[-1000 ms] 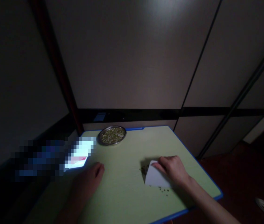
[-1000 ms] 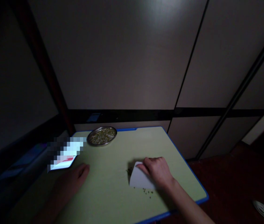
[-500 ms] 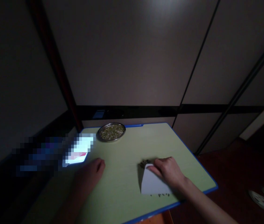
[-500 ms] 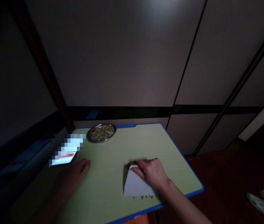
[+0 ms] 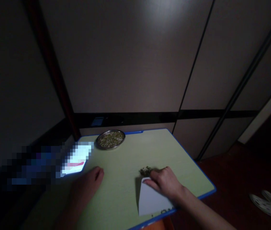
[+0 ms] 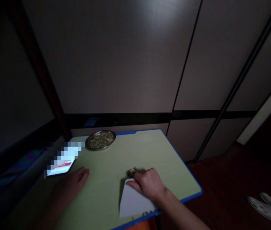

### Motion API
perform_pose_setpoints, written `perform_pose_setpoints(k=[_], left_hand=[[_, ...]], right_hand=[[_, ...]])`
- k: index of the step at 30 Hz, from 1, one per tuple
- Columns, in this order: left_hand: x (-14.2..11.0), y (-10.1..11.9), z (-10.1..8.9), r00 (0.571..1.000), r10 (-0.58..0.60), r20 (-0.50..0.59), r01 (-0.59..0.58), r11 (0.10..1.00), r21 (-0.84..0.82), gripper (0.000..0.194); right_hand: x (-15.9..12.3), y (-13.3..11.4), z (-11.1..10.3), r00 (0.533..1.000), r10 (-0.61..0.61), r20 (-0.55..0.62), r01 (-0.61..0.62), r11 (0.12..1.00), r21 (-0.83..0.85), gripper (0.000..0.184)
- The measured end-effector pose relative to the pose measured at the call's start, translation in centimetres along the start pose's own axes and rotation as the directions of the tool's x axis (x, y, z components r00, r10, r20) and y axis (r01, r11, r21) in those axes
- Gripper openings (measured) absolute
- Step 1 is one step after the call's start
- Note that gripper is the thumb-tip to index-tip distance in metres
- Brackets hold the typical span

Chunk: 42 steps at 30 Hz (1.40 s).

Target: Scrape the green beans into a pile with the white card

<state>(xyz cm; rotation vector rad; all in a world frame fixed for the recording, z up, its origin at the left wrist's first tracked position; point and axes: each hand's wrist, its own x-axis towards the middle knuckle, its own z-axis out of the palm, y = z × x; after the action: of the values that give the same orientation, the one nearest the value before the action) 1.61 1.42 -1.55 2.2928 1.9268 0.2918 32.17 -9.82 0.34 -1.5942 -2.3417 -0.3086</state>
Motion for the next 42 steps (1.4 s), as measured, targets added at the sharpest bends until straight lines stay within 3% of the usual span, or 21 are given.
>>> perform_pose_setpoints(k=[32,38,42], left_hand=[[-0.2,0.1,0.1,0.998,0.023,-0.056,-0.021,0.999,0.031,0.036],[-0.5,0.4,-0.4,0.998,0.038,-0.059,-0.036,0.999,0.035,0.037],[-0.4,0.3,-0.2,0.997,0.044,-0.068,-0.042,0.999,0.034,0.036]], right_hand=[[1.1,-1.4,0.3,0.998,-0.055,0.035,0.054,0.998,0.023,0.054],[0.7,-1.7,-0.3,0.999,0.003,0.039,-0.005,0.998,0.062,0.053],[0.6,-0.5,-2.6,0.986,0.166,-0.007,-0.163,0.974,0.156,0.051]])
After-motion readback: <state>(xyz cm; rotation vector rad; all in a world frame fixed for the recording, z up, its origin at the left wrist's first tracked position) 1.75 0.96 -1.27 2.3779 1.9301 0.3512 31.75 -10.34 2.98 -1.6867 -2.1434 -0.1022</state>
